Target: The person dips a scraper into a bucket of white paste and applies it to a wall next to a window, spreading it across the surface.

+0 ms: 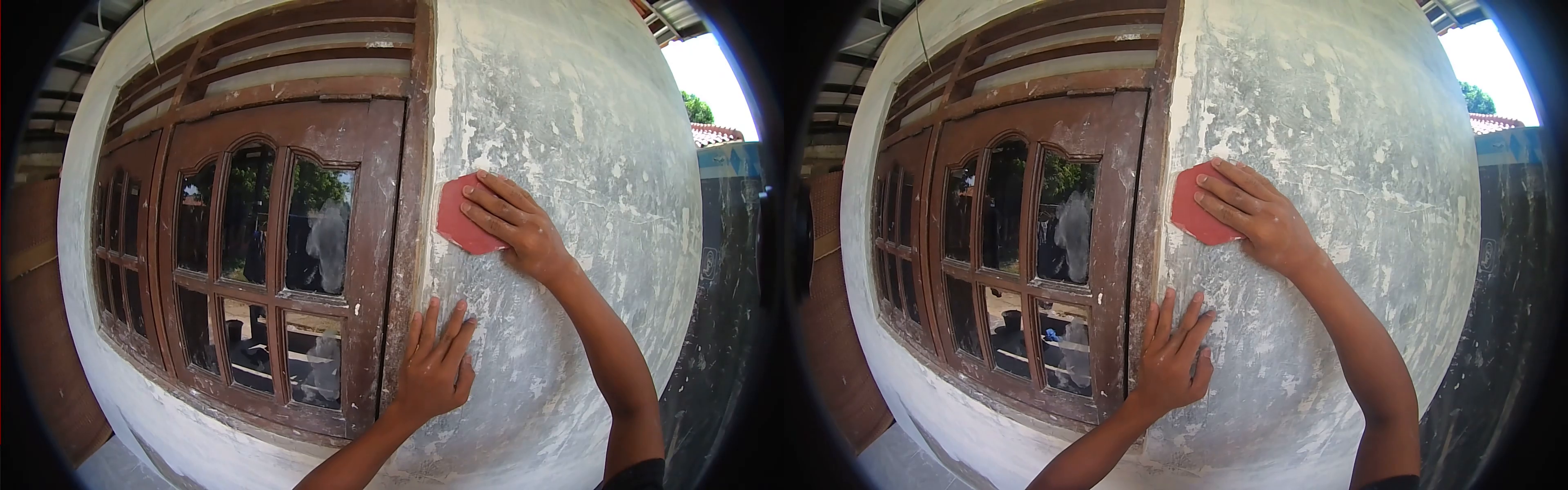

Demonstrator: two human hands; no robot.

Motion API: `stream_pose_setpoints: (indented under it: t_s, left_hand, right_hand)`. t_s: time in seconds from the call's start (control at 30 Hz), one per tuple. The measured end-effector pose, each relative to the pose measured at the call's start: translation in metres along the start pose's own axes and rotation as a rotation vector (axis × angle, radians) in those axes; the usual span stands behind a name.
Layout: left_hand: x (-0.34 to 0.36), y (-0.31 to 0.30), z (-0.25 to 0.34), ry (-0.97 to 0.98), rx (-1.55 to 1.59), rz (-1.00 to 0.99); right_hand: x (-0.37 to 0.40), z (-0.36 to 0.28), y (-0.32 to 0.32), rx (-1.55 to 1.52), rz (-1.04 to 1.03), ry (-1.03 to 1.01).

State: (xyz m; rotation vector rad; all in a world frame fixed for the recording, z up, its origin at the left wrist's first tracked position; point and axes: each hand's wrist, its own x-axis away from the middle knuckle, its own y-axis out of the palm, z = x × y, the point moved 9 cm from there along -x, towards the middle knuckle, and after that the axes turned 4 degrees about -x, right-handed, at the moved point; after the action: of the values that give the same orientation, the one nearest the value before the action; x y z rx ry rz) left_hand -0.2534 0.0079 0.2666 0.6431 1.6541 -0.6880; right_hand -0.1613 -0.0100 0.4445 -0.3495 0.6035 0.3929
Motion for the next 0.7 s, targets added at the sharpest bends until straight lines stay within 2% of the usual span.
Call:
stream_pose_setpoints:
  t_s: [0.5, 0.7]
  left_hand:
    - [0.002, -0.004, 0.002, -0.005, -0.025, -0.001]
    - [0.004, -0.001, 0.000, 0.001, 0.002, -0.002]
  right_hand:
    - [0.038, 0.006, -0.022, 0.083, 0.032, 0.104]
    - [0.006, -0.015, -0.016, 0.031, 0.081, 0.041]
